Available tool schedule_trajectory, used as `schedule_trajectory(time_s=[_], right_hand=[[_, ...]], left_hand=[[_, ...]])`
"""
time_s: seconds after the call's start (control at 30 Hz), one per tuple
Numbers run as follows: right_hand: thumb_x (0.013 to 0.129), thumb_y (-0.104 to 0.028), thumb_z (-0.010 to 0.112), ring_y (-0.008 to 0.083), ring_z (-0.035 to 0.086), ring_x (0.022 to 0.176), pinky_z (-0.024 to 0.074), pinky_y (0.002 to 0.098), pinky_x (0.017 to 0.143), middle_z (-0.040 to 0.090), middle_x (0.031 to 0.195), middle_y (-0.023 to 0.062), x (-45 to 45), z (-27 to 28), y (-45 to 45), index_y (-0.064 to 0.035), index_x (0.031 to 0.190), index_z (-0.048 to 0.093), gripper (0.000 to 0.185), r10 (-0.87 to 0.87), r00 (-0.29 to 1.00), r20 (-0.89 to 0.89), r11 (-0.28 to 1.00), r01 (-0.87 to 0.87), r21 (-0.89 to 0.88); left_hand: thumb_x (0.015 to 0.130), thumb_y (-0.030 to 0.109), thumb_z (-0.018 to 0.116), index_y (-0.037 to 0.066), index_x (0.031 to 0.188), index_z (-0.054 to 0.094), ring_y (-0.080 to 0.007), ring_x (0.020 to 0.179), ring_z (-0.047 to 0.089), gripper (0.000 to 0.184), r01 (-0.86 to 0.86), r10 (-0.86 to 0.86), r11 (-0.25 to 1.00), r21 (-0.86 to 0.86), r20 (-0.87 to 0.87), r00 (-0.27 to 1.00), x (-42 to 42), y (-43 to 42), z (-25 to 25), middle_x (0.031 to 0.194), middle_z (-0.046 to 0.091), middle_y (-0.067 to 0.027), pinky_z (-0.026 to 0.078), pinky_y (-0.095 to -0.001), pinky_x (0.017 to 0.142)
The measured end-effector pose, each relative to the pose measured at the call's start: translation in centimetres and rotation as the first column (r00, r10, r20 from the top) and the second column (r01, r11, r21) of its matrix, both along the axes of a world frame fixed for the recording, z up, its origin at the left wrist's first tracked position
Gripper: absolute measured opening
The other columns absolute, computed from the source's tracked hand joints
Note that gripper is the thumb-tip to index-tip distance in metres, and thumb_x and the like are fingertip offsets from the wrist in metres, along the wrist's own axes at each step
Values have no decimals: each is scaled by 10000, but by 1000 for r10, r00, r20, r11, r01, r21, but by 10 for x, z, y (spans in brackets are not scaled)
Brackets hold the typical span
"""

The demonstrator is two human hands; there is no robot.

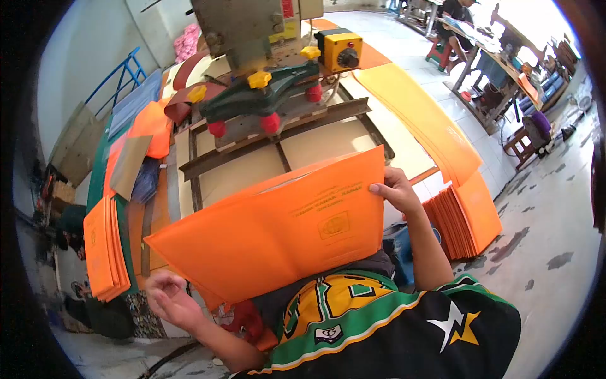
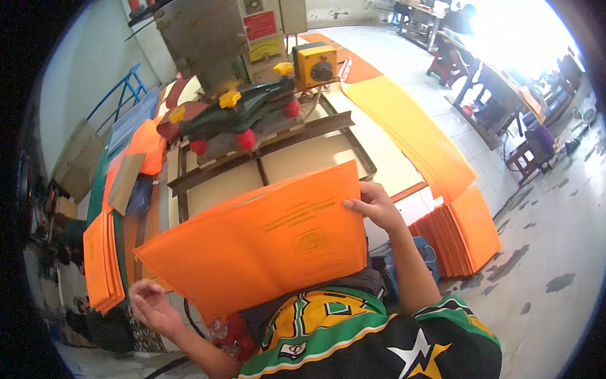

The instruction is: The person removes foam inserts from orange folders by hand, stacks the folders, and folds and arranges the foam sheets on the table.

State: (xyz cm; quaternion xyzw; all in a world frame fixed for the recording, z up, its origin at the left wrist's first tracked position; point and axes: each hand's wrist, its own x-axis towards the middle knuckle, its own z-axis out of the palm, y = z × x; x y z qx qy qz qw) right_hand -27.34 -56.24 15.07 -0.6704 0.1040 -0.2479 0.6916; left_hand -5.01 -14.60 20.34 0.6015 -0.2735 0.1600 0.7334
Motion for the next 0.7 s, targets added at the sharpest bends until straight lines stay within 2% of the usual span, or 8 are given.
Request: schedule_trajectory(time_s=[0.07, 0.17, 0.23, 0.27, 0.4, 0.43, 0.53, 0.7], right_hand=[[863, -228, 719, 52, 587, 683, 444, 185, 541, 669, 845, 16, 2, 0, 2, 13, 991, 671, 277, 4, 1000, -7, 999, -4, 52], [860, -238, 725, 53, 587, 674, 445, 184, 534, 670, 843, 19, 0, 6, 4, 12, 999, 671, 291, -14, 998, -54, 999, 16, 40], [865, -244, 721, 72, 617, 711, 482, 203, 562, 679, 873, 30, -2, 2, -1, 14, 1039, 665, 317, 6, 998, -66, 1000, -5, 26], [870, -250, 716, 92, 646, 748, 520, 222, 589, 688, 903, 41, -2, -2, -4, 16, 1080, 658, 344, 23, 997, -72, 1000, -22, 14], [859, -258, 725, 86, 627, 736, 507, 213, 585, 678, 875, 29, 3, -14, -6, 13, 1053, 672, 337, -36, 999, 2, 997, 36, -63], [859, -258, 725, 86, 627, 736, 507, 213, 585, 678, 875, 29, 3, -14, -5, 13, 1053, 672, 337, -27, 1000, -10, 998, 27, -54], [862, -242, 722, 81, 604, 760, 483, 212, 606, 663, 887, 26, 0, -21, -15, 7, 1050, 677, 316, -14, 998, -60, 992, 6, -127], [863, -229, 718, 82, 602, 792, 482, 220, 647, 665, 901, 24, 3, -21, -11, 12, 1043, 674, 304, -13, 1000, 17, 999, 13, -46]], left_hand=[[942, 590, 480, -28, 940, 570, -132, 564, 544, 624, 206, -216, 975, 86, 133, 967, -22, -21, 25, 653, 600, -103, 398, -232, 567], [974, 418, 496, -27, 836, 608, -144, 456, 549, 480, 722, -706, 689, 67, 287, 648, -49, -58, 70, 683, 663, -141, 369, -252, 441], [786, 549, 565, -44, 852, 605, -158, 494, 567, 598, 896, -898, 398, 198, 286, 335, -49, -76, 104, 729, 663, -102, 388, -258, 432], [607, 794, 583, -61, 936, 587, -171, 558, 586, 916, 927, -971, 155, 342, 228, 78, -43, -84, 124, 753, 649, -58, 430, -253, 475], [867, 741, 375, 101, 710, 407, -161, 368, 460, 659, 978, -963, 74, 193, 270, 20, -67, -110, 145, 599, 577, -80, 278, -260, 339], [904, 634, 461, 60, 872, 502, -157, 437, 538, 576, 970, -941, -124, 208, 287, -182, -62, -119, 145, 620, 622, -113, 312, -240, 358], [943, 526, 542, 30, 1041, 599, -151, 501, 605, 508, 912, -866, -347, 219, 300, -401, -77, -128, 139, 638, 658, -141, 341, -221, 377], [954, 516, 518, 84, 1077, 606, -141, 478, 552, 458, 940, -912, -258, 222, 266, -313, -74, -126, 137, 615, 613, -114, 315, -223, 376]])
